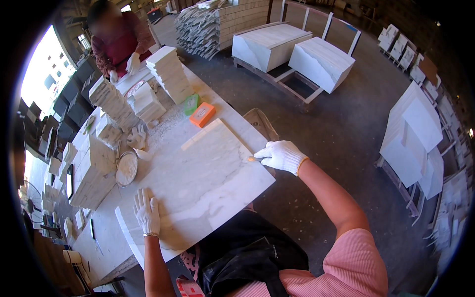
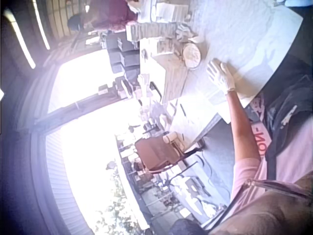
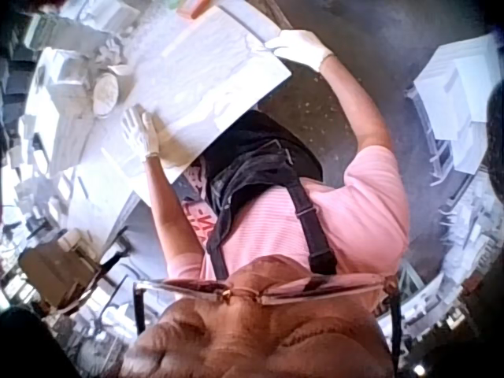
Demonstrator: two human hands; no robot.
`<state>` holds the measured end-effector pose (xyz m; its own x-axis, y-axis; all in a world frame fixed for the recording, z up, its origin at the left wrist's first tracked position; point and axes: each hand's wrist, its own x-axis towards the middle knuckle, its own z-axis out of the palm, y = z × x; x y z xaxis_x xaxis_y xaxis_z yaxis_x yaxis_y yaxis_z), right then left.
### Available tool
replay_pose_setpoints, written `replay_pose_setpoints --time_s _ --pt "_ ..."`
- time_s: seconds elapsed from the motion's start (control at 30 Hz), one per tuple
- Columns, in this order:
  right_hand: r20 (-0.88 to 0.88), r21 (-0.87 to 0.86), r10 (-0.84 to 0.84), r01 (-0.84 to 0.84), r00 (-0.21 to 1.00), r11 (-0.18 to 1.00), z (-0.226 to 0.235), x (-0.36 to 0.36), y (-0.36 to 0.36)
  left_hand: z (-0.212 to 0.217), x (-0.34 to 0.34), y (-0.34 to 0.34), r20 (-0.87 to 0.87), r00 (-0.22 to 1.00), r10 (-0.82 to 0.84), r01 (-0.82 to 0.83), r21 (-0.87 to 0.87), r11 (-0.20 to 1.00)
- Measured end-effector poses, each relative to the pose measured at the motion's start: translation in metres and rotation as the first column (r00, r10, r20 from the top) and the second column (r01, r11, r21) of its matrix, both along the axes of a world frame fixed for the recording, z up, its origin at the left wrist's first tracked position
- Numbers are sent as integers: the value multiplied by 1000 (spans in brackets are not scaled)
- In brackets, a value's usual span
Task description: The person scrapes a white rectangular tile with a small metal scraper, removing residue from the surface. They repeatedly dip the scraper into a small bowl of white powder and continue scraping different areas of the tile.
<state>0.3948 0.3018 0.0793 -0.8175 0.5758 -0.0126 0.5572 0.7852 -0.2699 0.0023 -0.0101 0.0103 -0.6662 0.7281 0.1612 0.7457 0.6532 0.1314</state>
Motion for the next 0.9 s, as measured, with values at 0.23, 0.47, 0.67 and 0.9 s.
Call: replay_pose_setpoints --time_s 0.23,0.47,0.67,0.9 --pt "15 13 -22 22 1000 1000 3 7 0 0 0 0 1 1000 9 -9 -7 1000" --pt "-96 9 4 -3 995 1000 5 4 6 1 0 1 -6 1000 11 -12 -13 1000" --pt "-1 -3 3 -3 1000 1000 5 -10 5 1 1 1 -11 1000 3 -3 -3 1000" --pt "41 -43 -25 27 999 999 9 0 1 -1 0 -1 -20 1000 -3 3 8 1000"
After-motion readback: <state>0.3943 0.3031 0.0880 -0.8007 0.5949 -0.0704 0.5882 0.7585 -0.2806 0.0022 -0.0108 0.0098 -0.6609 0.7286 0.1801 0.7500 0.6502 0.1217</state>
